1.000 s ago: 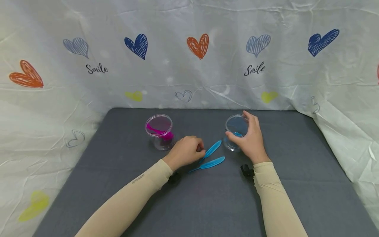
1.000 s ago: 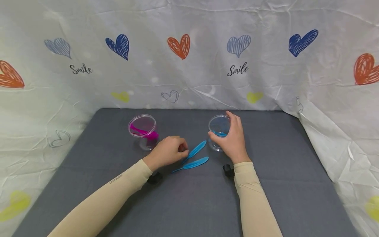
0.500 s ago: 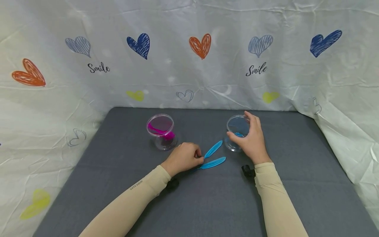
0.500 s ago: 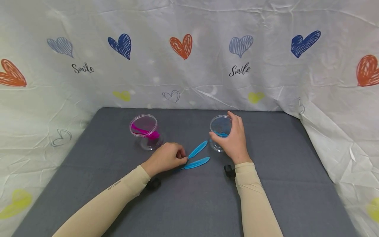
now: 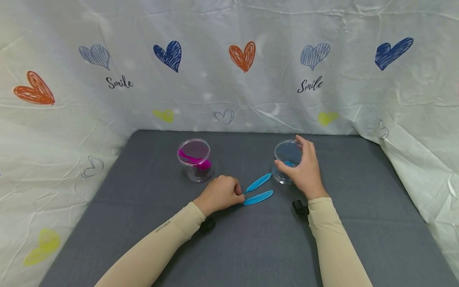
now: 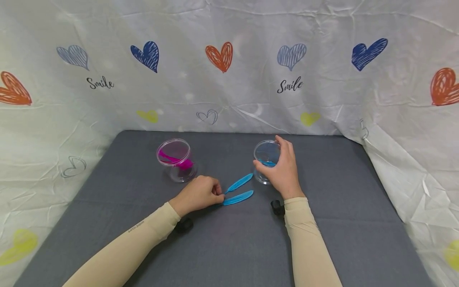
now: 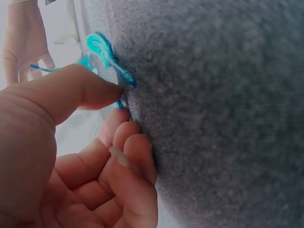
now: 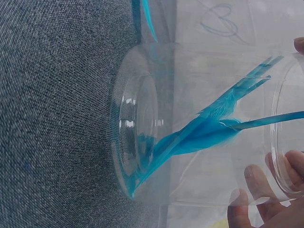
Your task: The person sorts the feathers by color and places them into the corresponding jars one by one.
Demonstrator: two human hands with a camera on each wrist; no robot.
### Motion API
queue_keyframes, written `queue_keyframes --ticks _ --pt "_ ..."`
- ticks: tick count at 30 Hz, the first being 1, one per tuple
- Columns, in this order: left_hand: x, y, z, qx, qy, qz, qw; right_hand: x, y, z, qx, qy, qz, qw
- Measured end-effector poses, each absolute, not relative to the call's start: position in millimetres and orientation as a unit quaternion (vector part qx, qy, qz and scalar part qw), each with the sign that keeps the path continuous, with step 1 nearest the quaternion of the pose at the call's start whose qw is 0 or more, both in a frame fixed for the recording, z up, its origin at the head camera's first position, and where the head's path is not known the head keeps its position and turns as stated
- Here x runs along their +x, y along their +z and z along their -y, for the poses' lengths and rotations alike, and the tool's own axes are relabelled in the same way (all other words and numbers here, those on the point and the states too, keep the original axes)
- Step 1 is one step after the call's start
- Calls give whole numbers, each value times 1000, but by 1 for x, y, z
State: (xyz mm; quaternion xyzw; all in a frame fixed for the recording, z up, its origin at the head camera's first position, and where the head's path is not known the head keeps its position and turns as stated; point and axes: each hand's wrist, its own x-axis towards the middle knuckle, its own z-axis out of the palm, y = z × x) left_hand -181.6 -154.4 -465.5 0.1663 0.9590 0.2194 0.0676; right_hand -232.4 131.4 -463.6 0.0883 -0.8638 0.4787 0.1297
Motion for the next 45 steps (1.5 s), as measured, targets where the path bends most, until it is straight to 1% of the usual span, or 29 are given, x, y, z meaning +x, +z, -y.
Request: queue_keyframes --ticks 9,19,31,39,45 --pt "-182 -468 157 152 225 -961 59 -232 -463 -131 89 478 864 132" --pt "-184 -464 166 162 218 -961 46 -232 -464 -132 89 481 862 132" --pt "-189 -456 175 180 224 -958 -3 -234 -464 -132 92 487 859 130" --pt "-194 -440 178 166 238 -957 -19 -233 -466 -133 95 487 858 130" --pt "-200 -420 179 185 236 -952 -57 -233 -465 -132 93 486 859 130"
